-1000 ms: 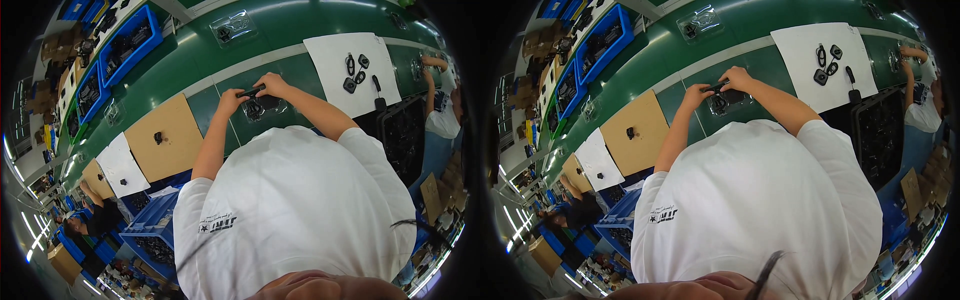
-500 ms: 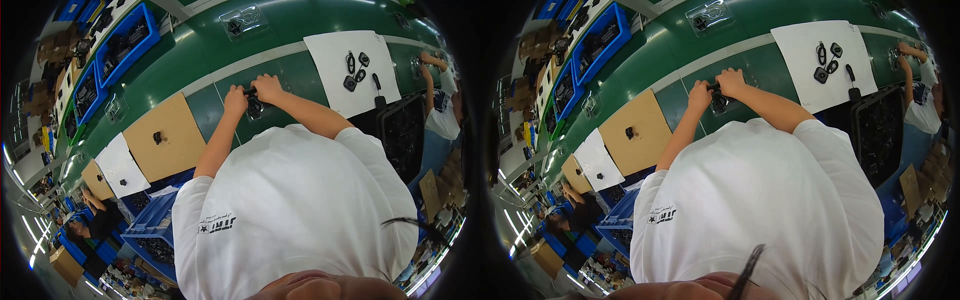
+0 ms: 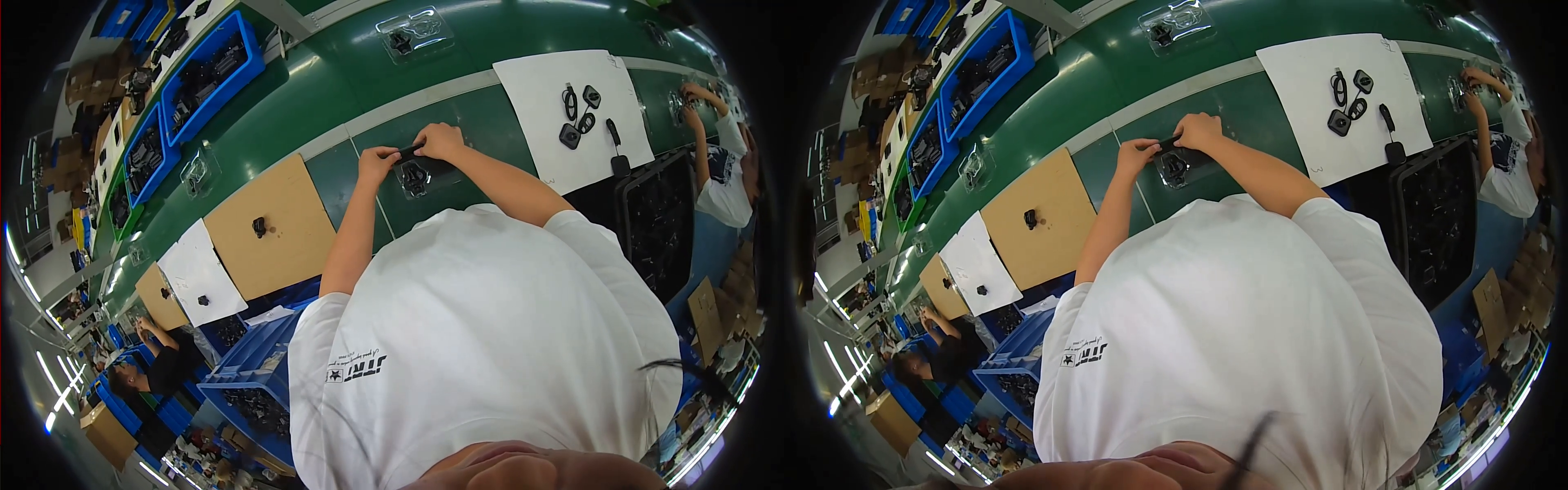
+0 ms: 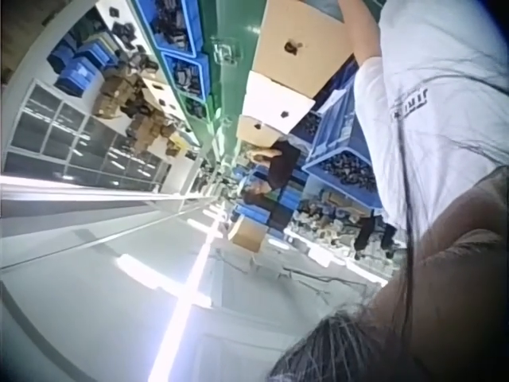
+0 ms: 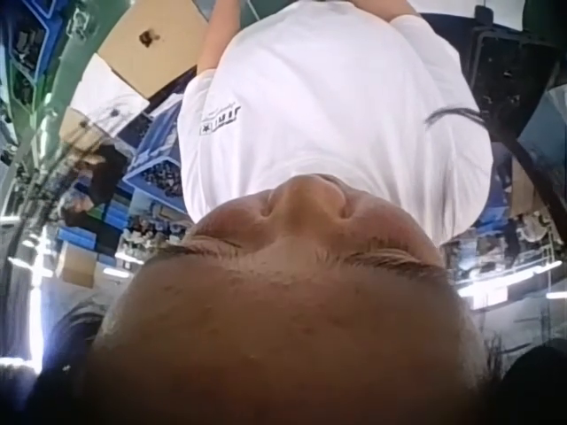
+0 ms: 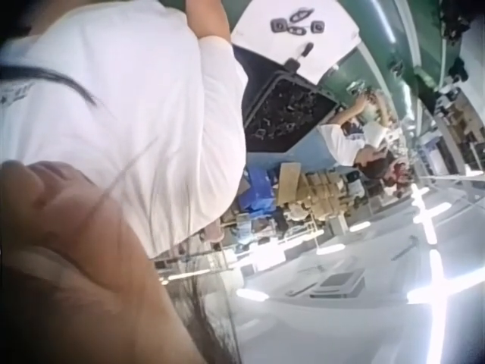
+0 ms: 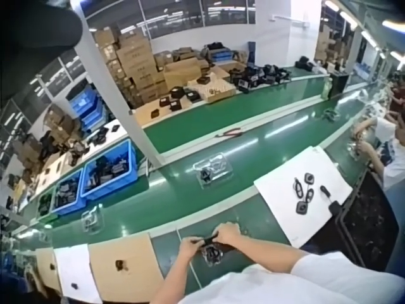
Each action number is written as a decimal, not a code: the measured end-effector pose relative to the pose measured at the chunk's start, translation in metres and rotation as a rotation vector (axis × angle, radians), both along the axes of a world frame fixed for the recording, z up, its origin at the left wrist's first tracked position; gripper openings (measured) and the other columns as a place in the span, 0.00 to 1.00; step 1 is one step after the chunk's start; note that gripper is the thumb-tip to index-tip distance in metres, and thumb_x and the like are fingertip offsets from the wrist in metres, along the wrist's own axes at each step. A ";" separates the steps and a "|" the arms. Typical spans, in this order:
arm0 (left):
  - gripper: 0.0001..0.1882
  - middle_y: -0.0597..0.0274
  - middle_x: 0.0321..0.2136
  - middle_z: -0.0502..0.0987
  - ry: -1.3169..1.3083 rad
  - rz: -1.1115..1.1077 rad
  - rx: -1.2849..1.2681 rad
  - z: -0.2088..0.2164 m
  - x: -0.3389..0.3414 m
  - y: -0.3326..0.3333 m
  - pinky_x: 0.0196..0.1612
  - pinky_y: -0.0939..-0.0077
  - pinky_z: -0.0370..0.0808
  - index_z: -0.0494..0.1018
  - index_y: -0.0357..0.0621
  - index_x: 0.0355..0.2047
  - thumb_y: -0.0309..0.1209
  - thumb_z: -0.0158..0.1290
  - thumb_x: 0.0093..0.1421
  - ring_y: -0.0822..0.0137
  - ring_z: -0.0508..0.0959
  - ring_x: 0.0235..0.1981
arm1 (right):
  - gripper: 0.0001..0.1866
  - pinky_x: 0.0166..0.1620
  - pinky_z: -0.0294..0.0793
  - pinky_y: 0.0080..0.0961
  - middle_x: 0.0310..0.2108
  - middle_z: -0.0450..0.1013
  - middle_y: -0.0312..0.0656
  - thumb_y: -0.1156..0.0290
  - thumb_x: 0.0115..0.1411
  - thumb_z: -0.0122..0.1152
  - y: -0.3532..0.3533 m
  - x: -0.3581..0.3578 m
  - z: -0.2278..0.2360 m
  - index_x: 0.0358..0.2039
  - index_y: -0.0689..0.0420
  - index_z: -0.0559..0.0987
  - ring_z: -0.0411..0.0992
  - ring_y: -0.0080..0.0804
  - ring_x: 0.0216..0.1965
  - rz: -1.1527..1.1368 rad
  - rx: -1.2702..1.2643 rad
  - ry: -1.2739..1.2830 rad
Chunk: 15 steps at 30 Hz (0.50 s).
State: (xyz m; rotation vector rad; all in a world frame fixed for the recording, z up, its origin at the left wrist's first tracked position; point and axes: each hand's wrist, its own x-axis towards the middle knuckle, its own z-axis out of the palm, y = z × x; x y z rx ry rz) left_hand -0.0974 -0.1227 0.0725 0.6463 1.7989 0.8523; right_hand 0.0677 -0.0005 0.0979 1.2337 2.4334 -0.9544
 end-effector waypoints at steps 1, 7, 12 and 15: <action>0.10 0.57 0.24 0.80 0.074 -0.043 -0.030 0.001 0.001 0.002 0.31 0.77 0.75 0.82 0.37 0.36 0.27 0.62 0.53 0.66 0.77 0.23 | 0.11 0.50 0.69 0.39 0.33 0.81 0.29 0.56 0.51 0.67 -0.001 -0.003 0.001 0.36 0.39 0.86 0.75 0.33 0.40 -0.002 0.005 -0.041; 0.12 0.57 0.25 0.79 0.811 -0.105 0.179 -0.007 0.026 -0.003 0.28 0.80 0.74 0.82 0.38 0.40 0.26 0.62 0.54 0.71 0.76 0.22 | 0.12 0.51 0.64 0.42 0.32 0.80 0.28 0.53 0.52 0.67 -0.007 0.002 -0.004 0.36 0.38 0.86 0.72 0.35 0.42 0.014 0.178 0.071; 0.12 0.56 0.28 0.79 0.244 0.266 0.103 -0.003 0.035 -0.023 0.32 0.81 0.76 0.80 0.37 0.42 0.25 0.60 0.57 0.70 0.76 0.24 | 0.12 0.54 0.64 0.41 0.35 0.80 0.28 0.54 0.53 0.67 -0.010 0.011 0.002 0.38 0.39 0.86 0.71 0.34 0.44 0.007 0.102 0.076; 0.11 0.56 0.29 0.79 -0.077 0.322 0.136 -0.007 0.024 -0.034 0.33 0.81 0.77 0.80 0.36 0.42 0.25 0.60 0.58 0.70 0.77 0.26 | 0.12 0.54 0.64 0.41 0.36 0.80 0.28 0.54 0.53 0.66 -0.018 0.017 0.002 0.38 0.39 0.86 0.70 0.35 0.44 -0.003 0.110 0.087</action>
